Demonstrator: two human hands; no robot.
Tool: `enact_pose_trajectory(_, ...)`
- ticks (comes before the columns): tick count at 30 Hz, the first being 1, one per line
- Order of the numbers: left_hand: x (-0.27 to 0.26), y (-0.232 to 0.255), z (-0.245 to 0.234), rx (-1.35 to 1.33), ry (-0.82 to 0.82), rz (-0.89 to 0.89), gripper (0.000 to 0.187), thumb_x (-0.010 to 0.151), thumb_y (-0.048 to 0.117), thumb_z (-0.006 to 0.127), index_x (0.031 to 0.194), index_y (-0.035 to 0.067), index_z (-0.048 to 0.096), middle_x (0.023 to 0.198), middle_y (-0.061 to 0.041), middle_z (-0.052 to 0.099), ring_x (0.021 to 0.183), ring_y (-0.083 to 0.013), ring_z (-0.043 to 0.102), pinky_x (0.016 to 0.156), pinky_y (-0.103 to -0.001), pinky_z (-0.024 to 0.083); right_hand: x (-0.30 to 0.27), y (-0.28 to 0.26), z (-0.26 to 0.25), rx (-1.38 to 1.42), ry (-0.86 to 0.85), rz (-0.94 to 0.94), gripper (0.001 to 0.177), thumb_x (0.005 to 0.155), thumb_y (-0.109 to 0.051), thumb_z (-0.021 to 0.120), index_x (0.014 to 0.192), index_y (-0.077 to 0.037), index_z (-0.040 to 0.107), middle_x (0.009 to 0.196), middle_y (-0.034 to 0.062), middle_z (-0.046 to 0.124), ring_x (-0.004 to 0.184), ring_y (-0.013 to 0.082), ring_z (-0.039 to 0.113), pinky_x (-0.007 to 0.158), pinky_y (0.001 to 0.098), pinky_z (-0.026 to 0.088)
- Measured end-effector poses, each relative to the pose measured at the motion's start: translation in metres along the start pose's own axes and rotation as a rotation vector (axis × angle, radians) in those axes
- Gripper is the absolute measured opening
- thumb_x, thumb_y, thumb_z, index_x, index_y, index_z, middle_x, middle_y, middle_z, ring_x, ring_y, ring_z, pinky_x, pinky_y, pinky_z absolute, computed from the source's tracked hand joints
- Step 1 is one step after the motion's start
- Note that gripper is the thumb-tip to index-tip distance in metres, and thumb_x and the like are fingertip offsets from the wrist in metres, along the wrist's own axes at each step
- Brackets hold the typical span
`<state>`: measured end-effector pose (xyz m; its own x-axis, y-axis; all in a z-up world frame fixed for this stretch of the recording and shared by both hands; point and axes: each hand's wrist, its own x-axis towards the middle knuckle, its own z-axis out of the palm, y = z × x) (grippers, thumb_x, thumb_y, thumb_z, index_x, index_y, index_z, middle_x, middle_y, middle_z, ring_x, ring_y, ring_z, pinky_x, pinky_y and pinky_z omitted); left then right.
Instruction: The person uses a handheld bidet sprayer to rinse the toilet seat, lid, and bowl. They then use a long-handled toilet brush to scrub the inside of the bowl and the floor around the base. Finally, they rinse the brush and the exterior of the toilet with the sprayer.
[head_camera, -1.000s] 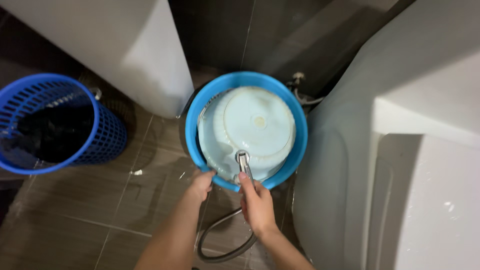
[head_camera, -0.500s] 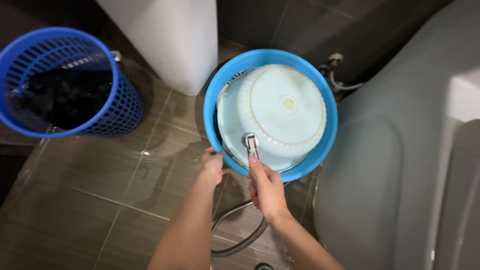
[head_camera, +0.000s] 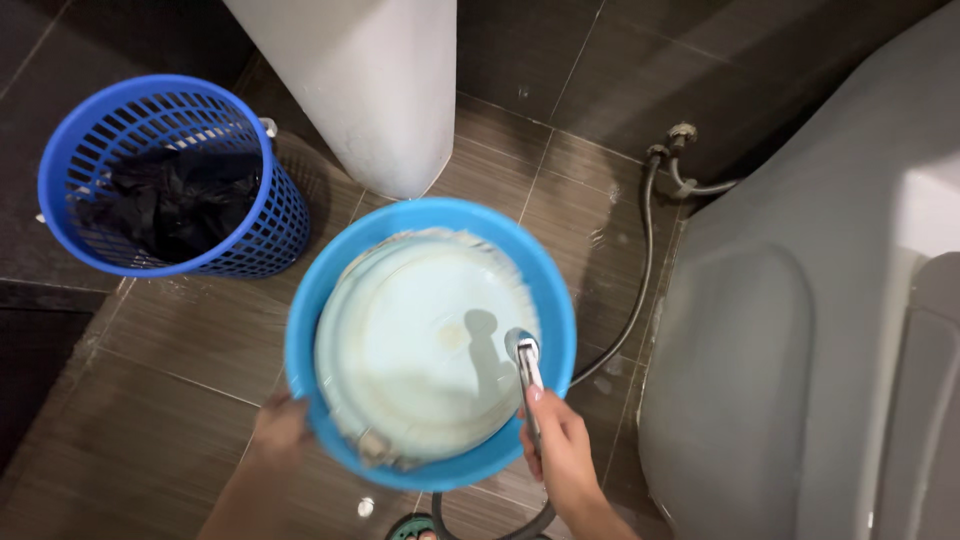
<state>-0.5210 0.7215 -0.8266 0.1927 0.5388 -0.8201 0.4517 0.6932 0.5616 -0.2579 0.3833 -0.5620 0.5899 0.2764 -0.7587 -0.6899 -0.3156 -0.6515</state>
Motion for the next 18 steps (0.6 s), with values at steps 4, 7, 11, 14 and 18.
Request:
enact_pose_trajectory(4,-0.020,-0.030,-0.052,0.163,0.169,-0.133,0.045,0.094,0.016,0.061,0.136,-0.001,0.056,0.119,-0.019,0.070,0.101,-0.0297,0.070,0.080,-0.041,0.059,-0.028,-0.010,0.000,0.130,-0.080,0.011,0.044,0.094,-0.045,0.059,0.089,-0.001,0.061,0.062,0.0044,0.061,0.050,0.0158,0.057,0.043,0.0338,0.045)
enact_pose_trajectory(7,-0.074,-0.047,-0.062,0.234,0.277,-0.142,0.040,0.093,0.013,0.060,0.131,-0.001,0.059,0.117,-0.018,0.071,0.103,-0.0282,0.070,0.083,-0.040,0.059,-0.061,-0.031,-0.006,0.094,0.020,0.103,0.030,0.090,-0.041,0.061,0.095,-0.011,0.064,0.057,0.0005,0.051,0.043,0.0114,0.041,0.041,0.0277,0.028)
enact_pose_trajectory(11,-0.104,-0.018,0.016,0.225,0.341,0.029,0.035,0.092,0.009,0.058,0.125,-0.001,0.063,0.116,-0.016,0.072,0.105,-0.0263,0.071,0.088,-0.037,0.058,-0.083,-0.074,-0.022,0.156,0.201,-0.025,0.027,0.090,-0.034,0.071,0.091,-0.007,0.067,0.053,0.0027,0.044,0.039,0.0132,0.038,0.037,0.0298,0.023)
enact_pose_trajectory(14,-0.147,-0.005,0.105,0.026,0.242,0.313,0.032,0.091,0.006,0.057,0.120,-0.001,0.066,0.115,-0.015,0.073,0.107,-0.0248,0.071,0.092,-0.035,0.058,-0.100,-0.099,-0.054,0.202,0.306,-0.173,0.029,0.089,-0.029,0.073,0.089,-0.001,0.067,0.054,0.0019,0.043,0.040,0.0125,0.039,0.037,0.0293,0.024)
enact_pose_trajectory(18,-0.245,0.063,0.274,-0.247,-0.429,0.411,0.028,0.095,0.018,0.059,0.117,0.005,0.069,0.111,-0.011,0.077,0.098,-0.0225,0.074,0.086,-0.036,0.060,-0.129,-0.145,-0.103,0.083,0.328,-0.325,0.033,0.089,-0.029,0.075,0.089,0.003,0.065,0.053,0.0035,0.045,0.040,0.0139,0.042,0.037,0.0300,0.027)
